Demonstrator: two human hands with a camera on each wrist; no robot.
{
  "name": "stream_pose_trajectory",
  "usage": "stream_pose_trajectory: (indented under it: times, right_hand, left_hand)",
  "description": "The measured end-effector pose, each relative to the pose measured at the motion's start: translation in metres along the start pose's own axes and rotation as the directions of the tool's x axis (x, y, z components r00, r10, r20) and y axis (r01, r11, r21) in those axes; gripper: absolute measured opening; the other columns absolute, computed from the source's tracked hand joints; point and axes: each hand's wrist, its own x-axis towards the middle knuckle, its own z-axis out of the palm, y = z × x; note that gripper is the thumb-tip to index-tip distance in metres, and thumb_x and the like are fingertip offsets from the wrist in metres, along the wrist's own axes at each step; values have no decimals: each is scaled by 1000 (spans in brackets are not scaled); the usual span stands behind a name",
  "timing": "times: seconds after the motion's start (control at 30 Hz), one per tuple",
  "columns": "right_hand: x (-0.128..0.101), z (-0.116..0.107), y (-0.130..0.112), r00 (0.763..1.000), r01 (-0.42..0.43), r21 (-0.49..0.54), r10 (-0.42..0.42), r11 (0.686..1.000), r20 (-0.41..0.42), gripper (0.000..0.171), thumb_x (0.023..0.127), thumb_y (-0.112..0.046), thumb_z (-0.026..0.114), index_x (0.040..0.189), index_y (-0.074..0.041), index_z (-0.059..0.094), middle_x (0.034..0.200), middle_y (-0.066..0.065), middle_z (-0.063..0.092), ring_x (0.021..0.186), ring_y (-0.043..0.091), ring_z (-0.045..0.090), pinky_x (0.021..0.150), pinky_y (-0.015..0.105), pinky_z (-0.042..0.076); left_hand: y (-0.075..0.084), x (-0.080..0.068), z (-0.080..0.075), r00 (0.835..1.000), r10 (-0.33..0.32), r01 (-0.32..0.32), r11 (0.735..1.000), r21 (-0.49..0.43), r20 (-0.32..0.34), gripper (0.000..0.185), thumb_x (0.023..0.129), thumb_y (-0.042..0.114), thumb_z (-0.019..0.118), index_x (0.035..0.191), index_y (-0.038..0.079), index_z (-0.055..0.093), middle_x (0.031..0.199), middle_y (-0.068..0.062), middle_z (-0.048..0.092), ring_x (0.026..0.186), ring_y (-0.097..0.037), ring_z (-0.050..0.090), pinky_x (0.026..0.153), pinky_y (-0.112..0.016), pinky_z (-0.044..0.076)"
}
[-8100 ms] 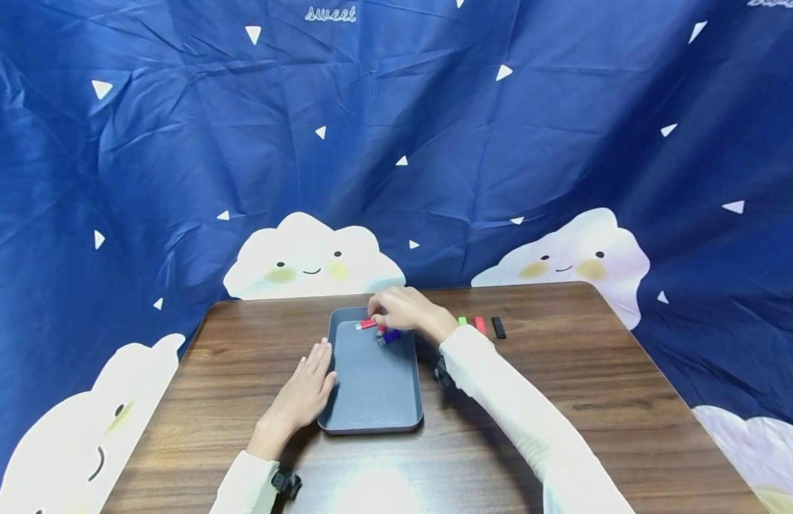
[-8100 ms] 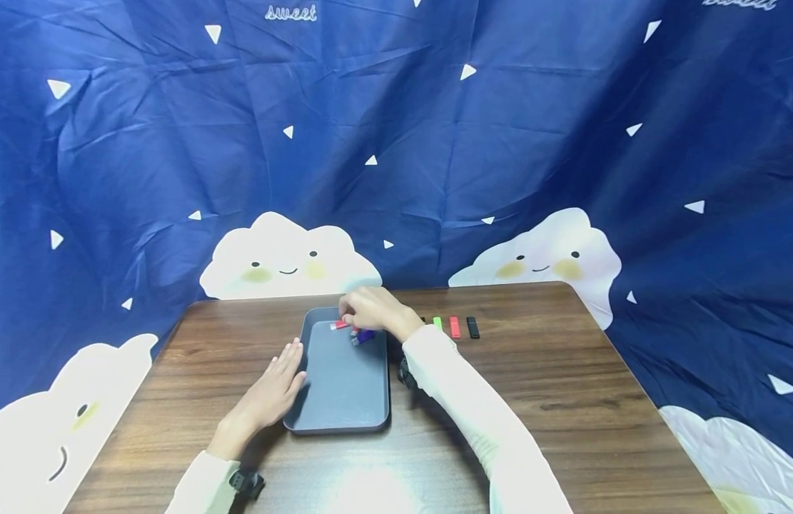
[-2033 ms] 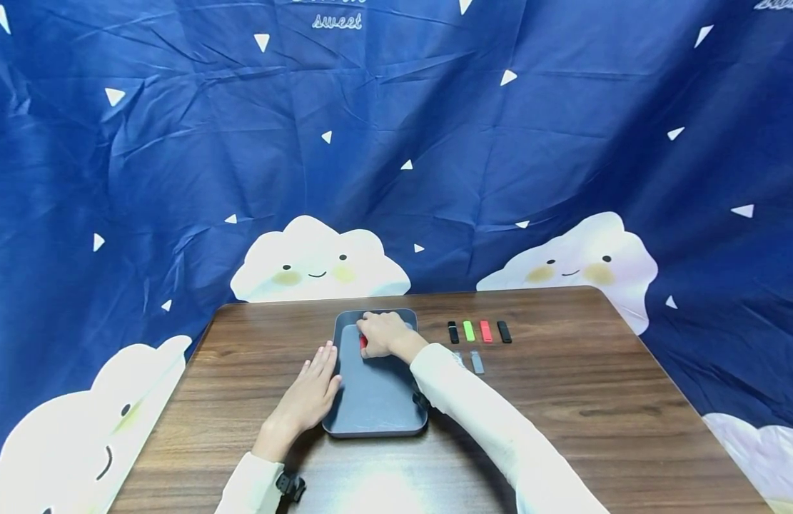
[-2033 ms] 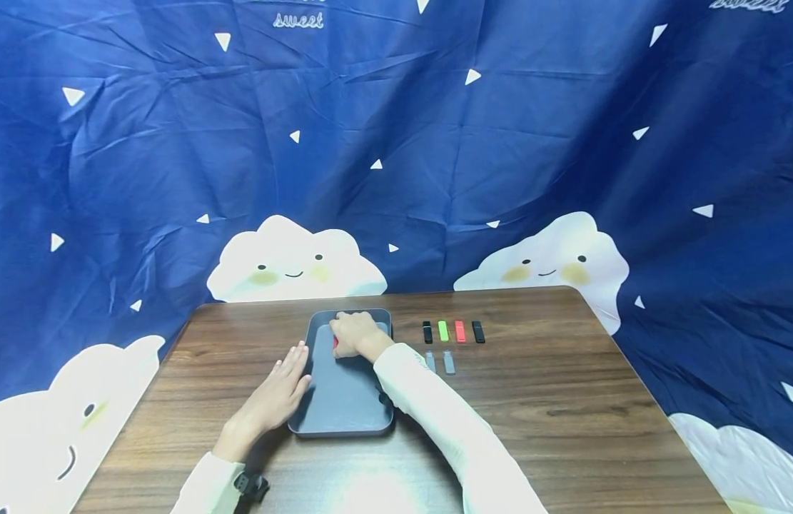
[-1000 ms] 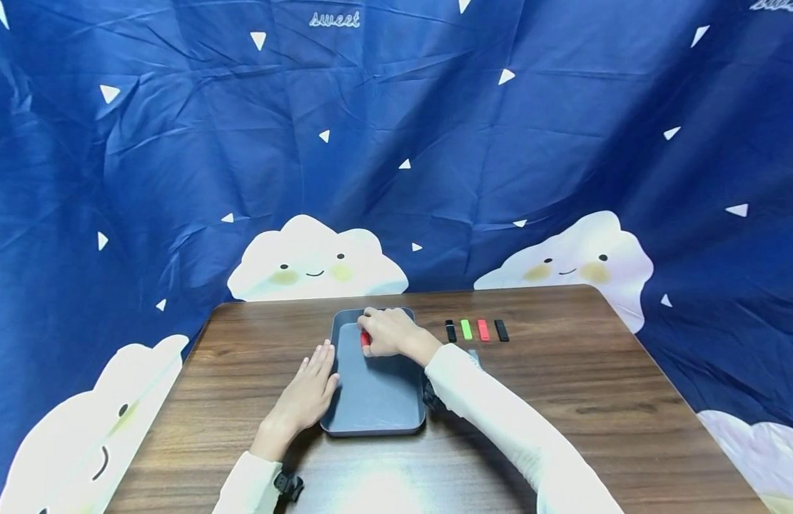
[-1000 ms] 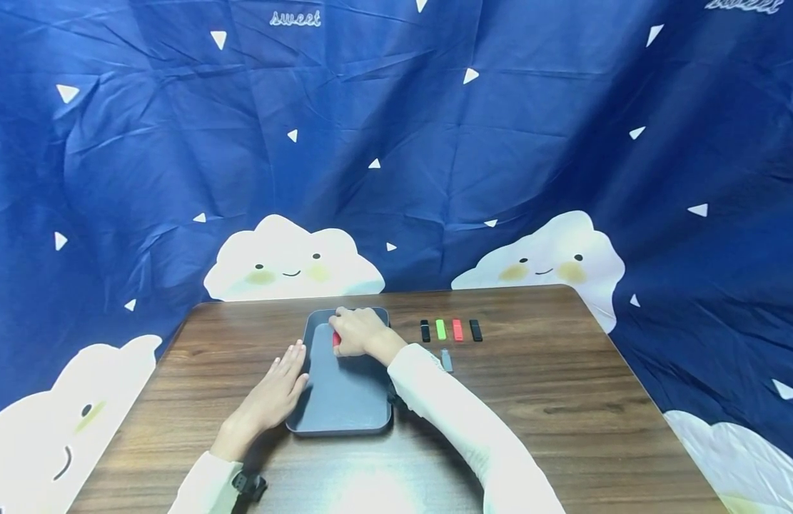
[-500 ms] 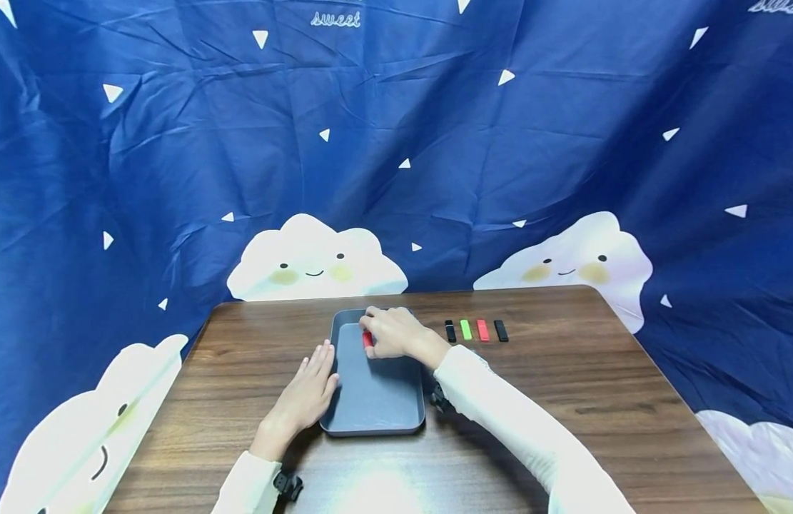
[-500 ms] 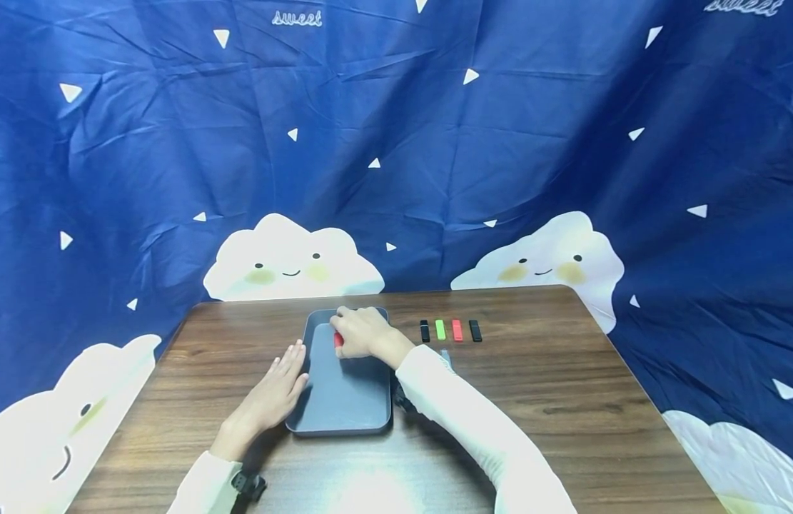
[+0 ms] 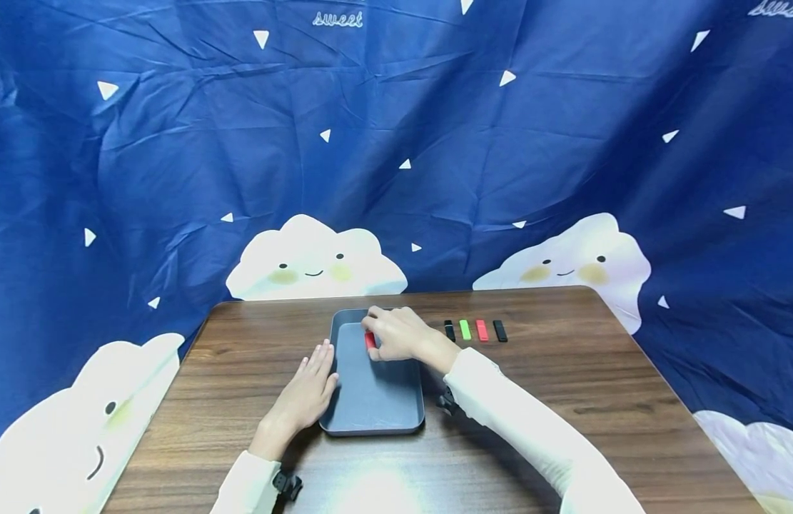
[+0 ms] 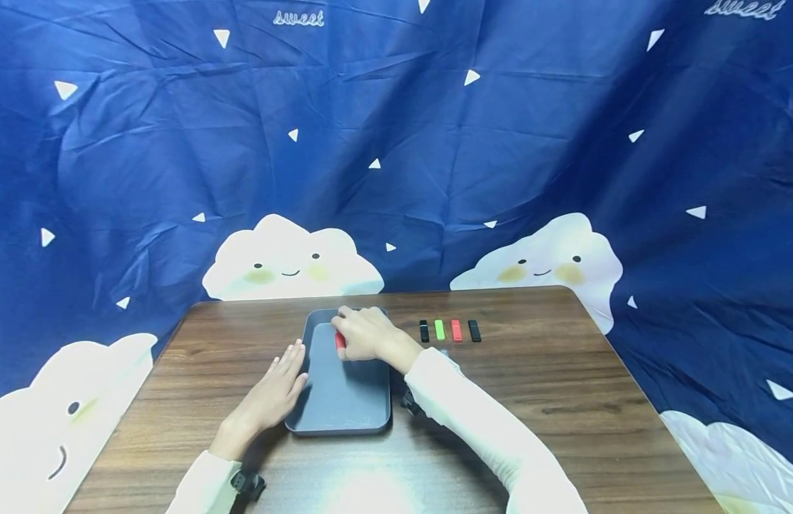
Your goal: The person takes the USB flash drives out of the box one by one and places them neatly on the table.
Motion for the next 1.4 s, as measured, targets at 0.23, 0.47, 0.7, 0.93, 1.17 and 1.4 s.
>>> stream_pose_trajectory:
  times: [0.23,0.47,0.7,0.93,1.17,1.4]
  right_hand:
    - [-7,-6,-1,1000,4,9,-4,1000,-19,44,90,-45,76,124,-18,72,117,-1,67,63,12,54,52,28,43]
    - [-14,-11,3,999,-18,13,18,1000,-29,46,89,-46,76,127,-20,72,115,-3,66,67,14,58,54,29,46]
    - [-22,-18,8,999,-27,59,29,998,-37,45,88,-43,76,126,-20,73,111,-2,65,68,15,58,55,28,45]
    - [-31,-26,14,998,-26,81,30,996,-52,44,90,-43,76,126,-19,73,111,-1,66,66,15,58,54,27,45]
    - [-41,-30,22,997,-55,94,60,994,-51,47,87,-42,78,128,-18,74,117,-1,67,66,17,58,56,31,48]
    - [-51,-33,30,994,-76,88,83,993,-77,48,86,-43,77,128,-19,74,121,-2,68,62,14,54,54,30,46]
  left_hand:
    - [-2,-1,1,1000,9,-9,1000,-2,-7,61,112,22,45,162,-10,32,172,-29,30,159,-49,30,128,-66,28]
    - [-7,-1,5,999,33,-33,999,12,-9,62,114,28,40,164,-8,28,172,-29,28,159,-49,30,127,-67,28]
    - [-2,-1,1,1000,-10,10,1000,0,19,62,114,24,43,164,-8,29,173,-27,27,161,-46,27,131,-64,25]
    - [-7,1,8,1000,-5,5,999,37,-4,61,115,25,44,165,-7,29,174,-24,27,162,-42,28,131,-60,27]
    - [-11,0,12,1000,7,-7,1000,27,-10,62,115,27,42,165,-7,28,174,-25,27,161,-44,28,130,-63,27]
    - [-3,-1,6,1000,-4,3,999,41,11,61,114,24,40,164,-8,28,174,-26,26,161,-45,28,130,-63,28]
